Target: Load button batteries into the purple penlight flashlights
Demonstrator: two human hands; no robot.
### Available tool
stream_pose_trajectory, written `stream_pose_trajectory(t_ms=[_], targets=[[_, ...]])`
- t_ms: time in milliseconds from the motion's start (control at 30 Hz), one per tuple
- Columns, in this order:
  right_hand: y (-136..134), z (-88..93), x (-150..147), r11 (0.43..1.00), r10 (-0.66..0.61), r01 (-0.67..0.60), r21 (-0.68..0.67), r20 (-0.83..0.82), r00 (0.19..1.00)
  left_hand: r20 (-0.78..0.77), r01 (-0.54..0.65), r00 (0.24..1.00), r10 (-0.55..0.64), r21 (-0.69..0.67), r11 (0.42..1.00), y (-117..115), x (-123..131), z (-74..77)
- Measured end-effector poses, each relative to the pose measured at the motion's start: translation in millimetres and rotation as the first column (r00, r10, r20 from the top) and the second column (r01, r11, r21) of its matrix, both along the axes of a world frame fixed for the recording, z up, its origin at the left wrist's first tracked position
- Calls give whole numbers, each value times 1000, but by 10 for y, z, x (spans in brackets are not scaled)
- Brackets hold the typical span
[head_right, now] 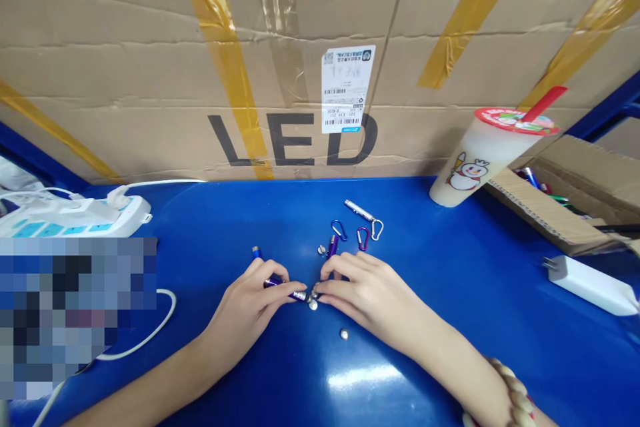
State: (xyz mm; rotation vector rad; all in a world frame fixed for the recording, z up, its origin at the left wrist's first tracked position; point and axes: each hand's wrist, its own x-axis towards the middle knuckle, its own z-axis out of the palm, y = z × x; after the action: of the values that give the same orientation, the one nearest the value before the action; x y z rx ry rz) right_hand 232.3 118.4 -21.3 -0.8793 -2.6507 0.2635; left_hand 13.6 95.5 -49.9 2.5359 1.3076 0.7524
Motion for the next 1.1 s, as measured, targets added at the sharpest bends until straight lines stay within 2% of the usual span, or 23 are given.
stream_pose_trajectory(t_ms=[300,367,500,833,1100], targets=[[-14,-41,-24,999,51,-50,11,-50,997,216,-90,965,150,-266,960,-23,43,41],[-28,-43,-50,999,51,-50,20,-57,997,250,-86,956,155,-268,960,-44,55,48],[-74,-66,-119,999,6,-2,47,-69,998,290,-24,953,92,-229,973,-92,73,70],[-94,-156,-199,993,-36,49,109,-125,992,294,19,954,55,-241,970,-159,88,112],[-111,-179,-234,998,-53,58,33,-136,989,348,23,935,69,-254,967,-176,100,108]])
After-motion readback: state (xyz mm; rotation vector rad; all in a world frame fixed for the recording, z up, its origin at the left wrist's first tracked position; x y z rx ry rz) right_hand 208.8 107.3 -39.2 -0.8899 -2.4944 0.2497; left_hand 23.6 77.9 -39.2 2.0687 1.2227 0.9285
